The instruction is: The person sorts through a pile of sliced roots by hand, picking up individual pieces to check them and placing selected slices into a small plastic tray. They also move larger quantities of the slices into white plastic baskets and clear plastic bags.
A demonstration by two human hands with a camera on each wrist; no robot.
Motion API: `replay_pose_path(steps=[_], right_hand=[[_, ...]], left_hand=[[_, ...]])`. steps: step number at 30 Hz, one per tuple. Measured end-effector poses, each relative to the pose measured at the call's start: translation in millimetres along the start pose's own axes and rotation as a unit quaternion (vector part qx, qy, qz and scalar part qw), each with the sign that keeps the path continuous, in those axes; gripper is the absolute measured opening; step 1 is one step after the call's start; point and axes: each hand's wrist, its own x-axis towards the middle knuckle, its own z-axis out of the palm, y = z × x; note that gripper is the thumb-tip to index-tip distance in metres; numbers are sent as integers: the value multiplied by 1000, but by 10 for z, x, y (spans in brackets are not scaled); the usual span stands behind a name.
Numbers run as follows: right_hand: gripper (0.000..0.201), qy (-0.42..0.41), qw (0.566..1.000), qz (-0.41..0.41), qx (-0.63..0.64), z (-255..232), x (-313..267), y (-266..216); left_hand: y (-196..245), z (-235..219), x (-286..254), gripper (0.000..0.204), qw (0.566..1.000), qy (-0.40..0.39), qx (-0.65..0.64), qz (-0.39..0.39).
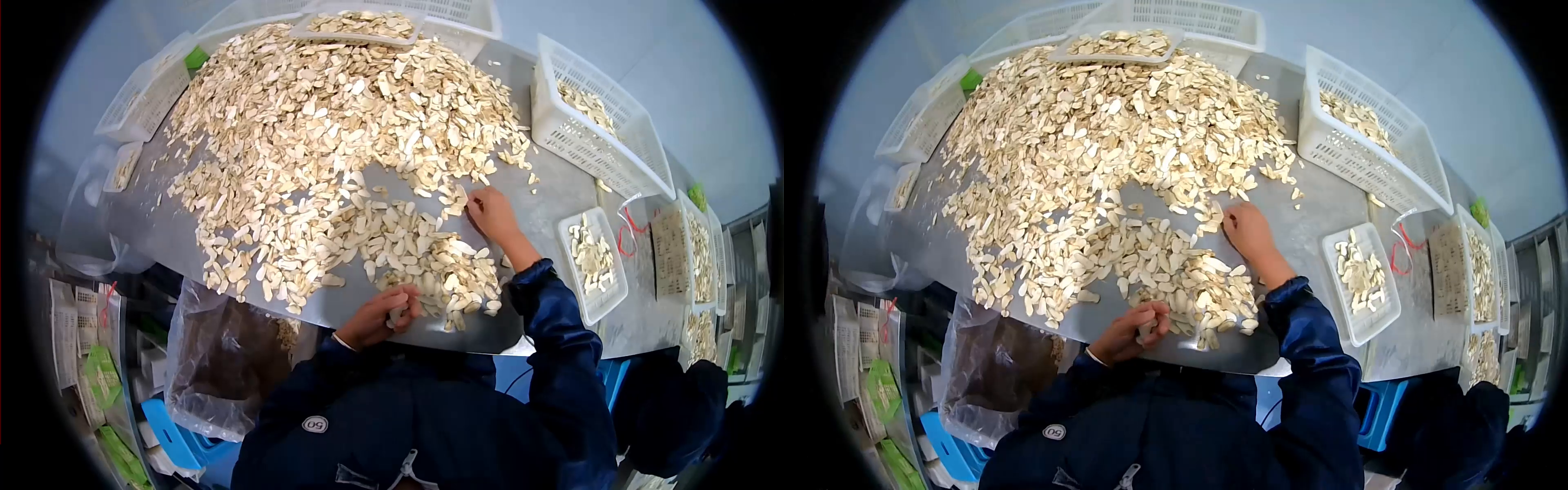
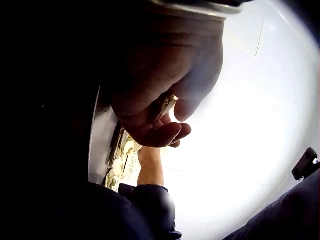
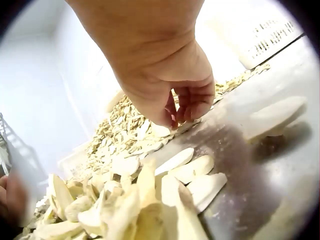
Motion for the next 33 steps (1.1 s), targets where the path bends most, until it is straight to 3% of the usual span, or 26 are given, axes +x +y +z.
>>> replay_pose_path(steps=[3,6,9,12,15,18,21,24,27,33], right_hand=[[24,33,994,35,96,-14,-101,24],[22,-50,989,81,117,-87,-141,132],[19,-81,978,112,157,-177,-191,127],[17,-194,956,61,213,-259,-193,174],[18,-118,979,78,147,-248,-60,67],[19,47,996,22,70,-112,66,-51],[21,-29,993,52,98,-50,137,-99],[22,-38,978,45,199,37,146,109],[26,-116,961,111,226,-183,135,250],[33,-129,945,194,231,-423,-14,321]], left_hand=[[-14,-14,9,31,1000,-6,-6,4],[-22,-40,19,31,1000,-4,2,-2],[-21,-44,27,32,1000,-22,-11,0],[-14,-32,20,31,1000,-16,-13,-1],[-5,-18,19,31,1000,-12,-8,-3],[-5,-21,37,31,1000,-25,-10,-3],[6,-8,21,30,1000,-13,-18,-5],[4,22,-4,30,1000,0,-11,7],[-16,-34,21,30,1000,-21,-21,4],[-23,-60,33,30,999,-33,-26,-2]])
